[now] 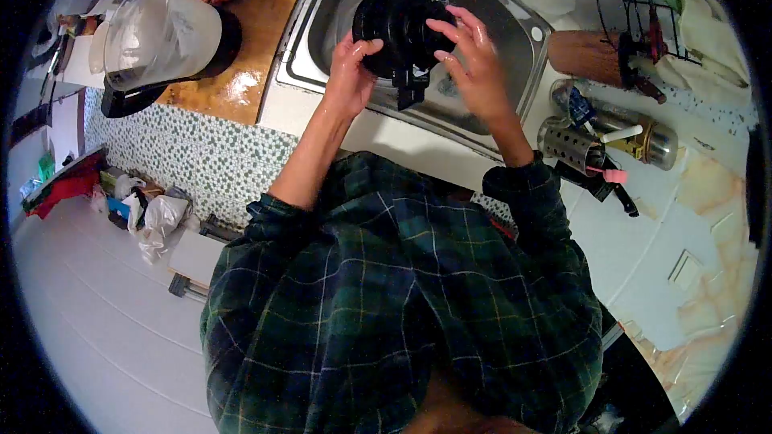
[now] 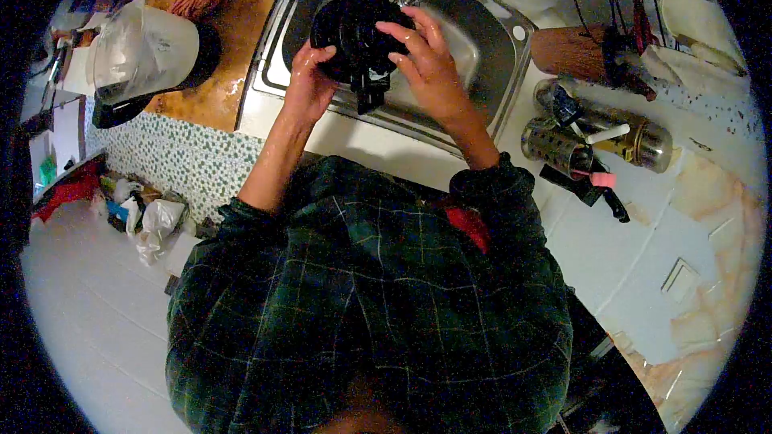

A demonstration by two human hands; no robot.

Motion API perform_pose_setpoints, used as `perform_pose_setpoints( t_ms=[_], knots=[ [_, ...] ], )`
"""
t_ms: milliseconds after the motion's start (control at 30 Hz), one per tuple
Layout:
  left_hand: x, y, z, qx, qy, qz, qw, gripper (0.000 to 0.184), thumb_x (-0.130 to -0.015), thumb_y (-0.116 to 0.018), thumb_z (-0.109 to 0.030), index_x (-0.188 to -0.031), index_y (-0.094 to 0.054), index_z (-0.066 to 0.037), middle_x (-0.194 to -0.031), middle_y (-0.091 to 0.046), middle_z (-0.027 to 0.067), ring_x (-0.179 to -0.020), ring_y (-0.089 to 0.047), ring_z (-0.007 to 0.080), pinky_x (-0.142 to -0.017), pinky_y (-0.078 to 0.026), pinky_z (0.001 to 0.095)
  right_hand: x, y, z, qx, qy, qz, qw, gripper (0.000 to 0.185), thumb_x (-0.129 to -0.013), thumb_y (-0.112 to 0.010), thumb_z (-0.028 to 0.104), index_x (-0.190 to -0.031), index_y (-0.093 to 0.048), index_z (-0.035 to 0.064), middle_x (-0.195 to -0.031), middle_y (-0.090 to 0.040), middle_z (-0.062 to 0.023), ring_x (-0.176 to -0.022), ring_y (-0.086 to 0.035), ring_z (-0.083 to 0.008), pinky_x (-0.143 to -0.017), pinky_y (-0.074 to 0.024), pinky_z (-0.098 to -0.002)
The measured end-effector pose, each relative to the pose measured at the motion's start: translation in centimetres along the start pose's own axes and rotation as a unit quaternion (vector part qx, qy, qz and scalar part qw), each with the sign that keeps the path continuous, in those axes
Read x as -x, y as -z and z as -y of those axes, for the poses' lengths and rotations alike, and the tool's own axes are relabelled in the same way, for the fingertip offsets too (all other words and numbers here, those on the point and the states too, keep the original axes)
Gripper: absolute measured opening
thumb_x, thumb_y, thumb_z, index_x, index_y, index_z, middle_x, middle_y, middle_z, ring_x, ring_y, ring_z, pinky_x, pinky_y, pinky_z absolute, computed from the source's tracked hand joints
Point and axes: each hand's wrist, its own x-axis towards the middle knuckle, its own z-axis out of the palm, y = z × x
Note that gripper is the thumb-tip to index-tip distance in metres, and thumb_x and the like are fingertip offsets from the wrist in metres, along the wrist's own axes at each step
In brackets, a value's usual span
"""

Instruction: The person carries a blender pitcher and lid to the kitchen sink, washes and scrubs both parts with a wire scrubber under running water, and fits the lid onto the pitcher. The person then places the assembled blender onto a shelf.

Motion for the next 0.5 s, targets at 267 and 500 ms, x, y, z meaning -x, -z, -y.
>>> perform_pose_setpoints(
  t_ms=[267, 500],
  knots=[
    [0.5, 0.3, -0.7, -0.014, -0.006, -0.026, 1.000, 0.030, -0.078, -0.061, -0.012, -0.106, -0.055, -0.001, -0.096, -0.062, 0.0068, -0.086, -0.060, 0.0155, -0.079, -0.048, 0.0301, -0.4, -0.4, 0.2, 0.092, 0.107, 0.062, 0.988, 0.048, -0.072, -0.067, 0.009, -0.118, -0.055, 0.0177, -0.123, -0.041, -0.0130, -0.104, -0.048, -0.0309, -0.088, -0.0432, -0.0377],
    [0.5, -0.7, -0.8, -0.072, -0.082, -0.058, 0.992, 0.033, -0.079, -0.067, -0.015, -0.106, -0.056, 0.000, -0.097, -0.062, 0.0071, -0.081, -0.060, 0.0132, -0.072, -0.050, 0.0255, -0.5, -1.7, 1.9, 0.060, 0.017, -0.011, 0.998, 0.049, -0.075, -0.069, 0.020, -0.120, -0.052, 0.0159, -0.112, -0.046, -0.0125, -0.101, -0.049, -0.0302, -0.087, -0.0425, -0.0362]
  ],
)
